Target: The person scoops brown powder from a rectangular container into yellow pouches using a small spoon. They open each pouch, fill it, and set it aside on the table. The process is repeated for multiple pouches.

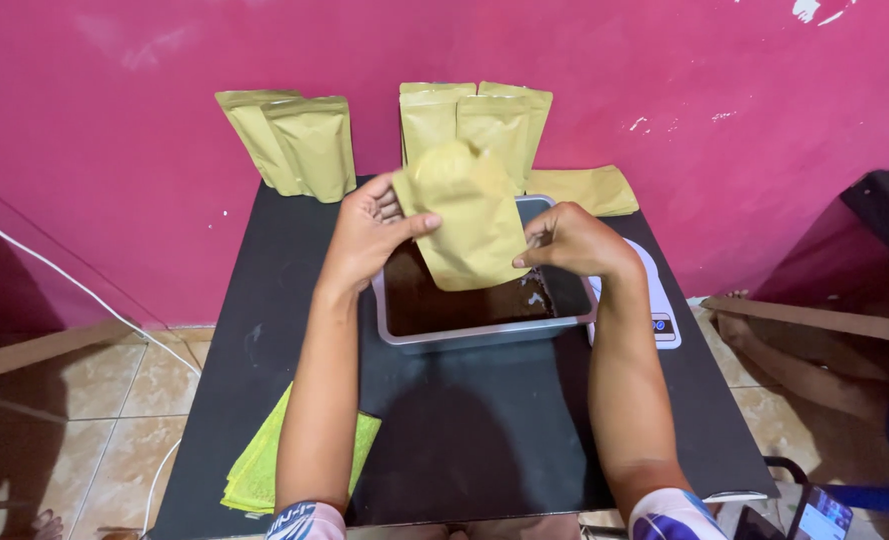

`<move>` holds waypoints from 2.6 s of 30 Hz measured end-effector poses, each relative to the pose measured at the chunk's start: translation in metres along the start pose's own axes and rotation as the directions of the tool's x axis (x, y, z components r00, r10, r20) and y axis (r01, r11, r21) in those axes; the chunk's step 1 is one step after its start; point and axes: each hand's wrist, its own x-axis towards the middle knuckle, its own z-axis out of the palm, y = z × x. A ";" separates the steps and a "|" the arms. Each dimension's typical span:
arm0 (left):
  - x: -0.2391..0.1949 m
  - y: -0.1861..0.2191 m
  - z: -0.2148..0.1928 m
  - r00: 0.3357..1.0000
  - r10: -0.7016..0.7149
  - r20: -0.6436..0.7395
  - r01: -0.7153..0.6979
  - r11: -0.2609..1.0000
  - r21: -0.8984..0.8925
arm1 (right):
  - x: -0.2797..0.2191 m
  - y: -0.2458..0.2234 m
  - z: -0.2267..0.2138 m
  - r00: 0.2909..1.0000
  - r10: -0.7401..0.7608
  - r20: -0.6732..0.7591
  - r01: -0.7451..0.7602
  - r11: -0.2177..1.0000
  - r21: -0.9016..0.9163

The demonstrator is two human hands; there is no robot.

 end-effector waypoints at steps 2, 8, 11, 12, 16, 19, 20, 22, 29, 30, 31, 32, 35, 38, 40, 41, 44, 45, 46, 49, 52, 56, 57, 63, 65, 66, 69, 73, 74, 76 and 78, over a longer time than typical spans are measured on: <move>-0.001 -0.001 0.008 1.000 0.016 -0.001 -0.016 1.000 -0.011 | -0.005 -0.021 0.000 1.000 -0.002 -0.025 0.003 1.000 0.009; -0.010 0.002 0.030 0.997 0.059 0.057 -0.059 0.998 -0.011 | -0.004 -0.020 0.001 0.922 -0.220 -0.318 0.324 0.888 0.325; -0.015 0.012 0.036 0.994 0.100 0.037 -0.099 0.995 -0.010 | -0.003 -0.014 0.006 0.877 -0.267 -0.399 0.408 0.853 0.326; -0.016 0.016 0.037 0.990 0.142 0.013 -0.142 0.990 -0.004 | -0.002 -0.012 0.008 0.865 -0.286 -0.412 0.432 0.843 0.321; -0.013 0.011 0.034 0.990 0.142 -0.011 -0.142 0.989 -0.051 | -0.013 -0.040 0.011 0.831 -0.358 -0.425 0.500 0.816 0.289; -0.017 0.018 0.040 0.979 0.204 -0.016 -0.204 0.978 -0.036 | -0.015 -0.044 0.009 0.758 -0.388 -0.525 0.582 0.765 0.276; -0.018 0.019 0.041 0.972 0.234 -0.010 -0.234 0.972 -0.001 | -0.015 -0.045 0.006 0.726 -0.427 -0.539 0.608 0.765 0.213; -0.017 0.020 0.042 0.965 0.263 -0.005 -0.263 0.964 0.035 | -0.013 -0.046 0.003 0.692 -0.468 -0.550 0.632 0.760 0.149; -0.011 0.010 0.046 0.935 0.331 -0.129 -0.330 0.944 0.030 | -0.009 -0.055 0.016 0.672 -0.416 -0.612 0.610 0.780 0.139; -0.011 0.010 0.046 0.931 0.332 -0.148 -0.335 0.942 0.008 | -0.009 -0.058 0.019 0.680 -0.383 -0.625 0.607 0.772 0.188; -0.012 0.010 0.047 0.931 0.332 -0.149 -0.335 0.942 0.007 | -0.009 -0.054 0.021 0.681 -0.383 -0.625 0.607 0.773 0.188; -0.013 0.010 0.048 0.943 0.302 -0.143 -0.306 0.952 -0.008 | -0.010 -0.049 0.022 0.699 -0.372 -0.611 0.587 0.786 0.193; -0.017 0.013 0.058 0.974 0.188 -0.122 -0.191 0.982 -0.007 | -0.011 -0.044 0.019 0.700 -0.349 -0.623 0.572 0.796 0.196; -0.015 0.005 0.065 0.984 0.136 -0.114 -0.130 0.990 0.063 | -0.012 -0.053 0.018 0.677 -0.317 -0.665 0.556 0.812 0.179; -0.014 0.000 0.064 0.980 0.168 -0.109 -0.156 0.982 0.110 | -0.012 -0.053 0.017 0.666 -0.293 -0.686 0.530 0.833 0.159; -0.015 0.000 0.061 0.990 0.131 -0.053 -0.122 0.981 0.152 | -0.011 -0.047 0.016 0.639 -0.232 -0.734 0.517 0.835 0.186; -0.013 -0.010 0.050 0.997 0.059 0.045 -0.068 0.969 0.236 | -0.013 -0.024 0.003 0.560 -0.140 -0.816 0.519 0.828 0.214; -0.010 -0.015 0.046 0.996 0.029 0.084 -0.051 0.959 0.277 | -0.013 -0.016 -0.004 0.510 -0.115 -0.853 0.536 0.818 0.210; -0.006 -0.029 0.039 0.996 0.030 0.083 -0.051 0.959 0.277 | -0.014 -0.018 -0.007 0.510 -0.117 -0.852 0.536 0.818 0.209; 0.002 -0.057 0.027 0.992 0.007 0.126 -0.061 0.902 0.428 | -0.023 -0.015 -0.017 0.450 -0.085 -0.889 0.571 0.793 0.213; 0.005 -0.054 0.023 0.991 0.078 0.105 -0.120 0.858 0.499 | -0.034 -0.010 -0.027 0.494 -0.052 -0.868 0.526 0.813 0.251; 0.010 -0.038 0.012 0.942 0.287 -0.173 -0.204 0.902 0.380 | -0.050 -0.029 -0.034 0.608 -0.078 -0.790 0.309 0.940 0.144; 0.011 -0.034 0.009 0.910 0.329 -0.252 -0.231 0.907 0.352 | -0.054 -0.034 -0.035 0.624 -0.054 -0.780 0.248 0.960 0.132; 0.009 -0.039 0.006 0.981 0.045 -0.187 0.018 0.947 0.321 | -0.042 -0.033 -0.033 0.601 0.011 -0.799 0.387 0.871 0.303; 0.002 -0.028 0.024 0.995 0.042 -0.096 -0.012 0.956 0.293 | -0.033 -0.037 -0.022 0.633 0.021 -0.774 0.396 0.850 0.347; -0.001 -0.022 0.032 0.999 0.040 -0.005 -0.037 0.964 0.262 | -0.028 -0.038 -0.017 0.666 0.032 -0.745 0.401 0.827 0.394; 0.000 -0.034 0.053 1.000 0.021 0.023 -0.021 1.000 0.004 | -0.018 -0.072 0.007 0.759 -0.017 -0.650 0.406 0.794 0.453; -0.009 0.015 0.049 0.987 0.056 -0.152 -0.075 0.990 -0.119 | -0.009 -0.068 0.025 0.844 -0.025 -0.536 0.350 0.784 0.513; -0.007 0.008 0.040 0.972 0.068 -0.227 -0.082 0.995 -0.053 | -0.008 -0.061 0.025 0.858 -0.062 -0.509 0.352 0.794 0.496; 0.004 -0.004 0.017 0.949 0.093 -0.300 -0.095 0.995 0.008 | -0.012 -0.053 0.014 0.869 -0.108 -0.484 0.360 0.807 0.468; 0.022 -0.014 -0.014 0.924 0.116 -0.364 -0.018 0.965 0.261 | -0.023 -0.052 -0.004 0.809 -0.120 -0.575 0.368 0.866 0.338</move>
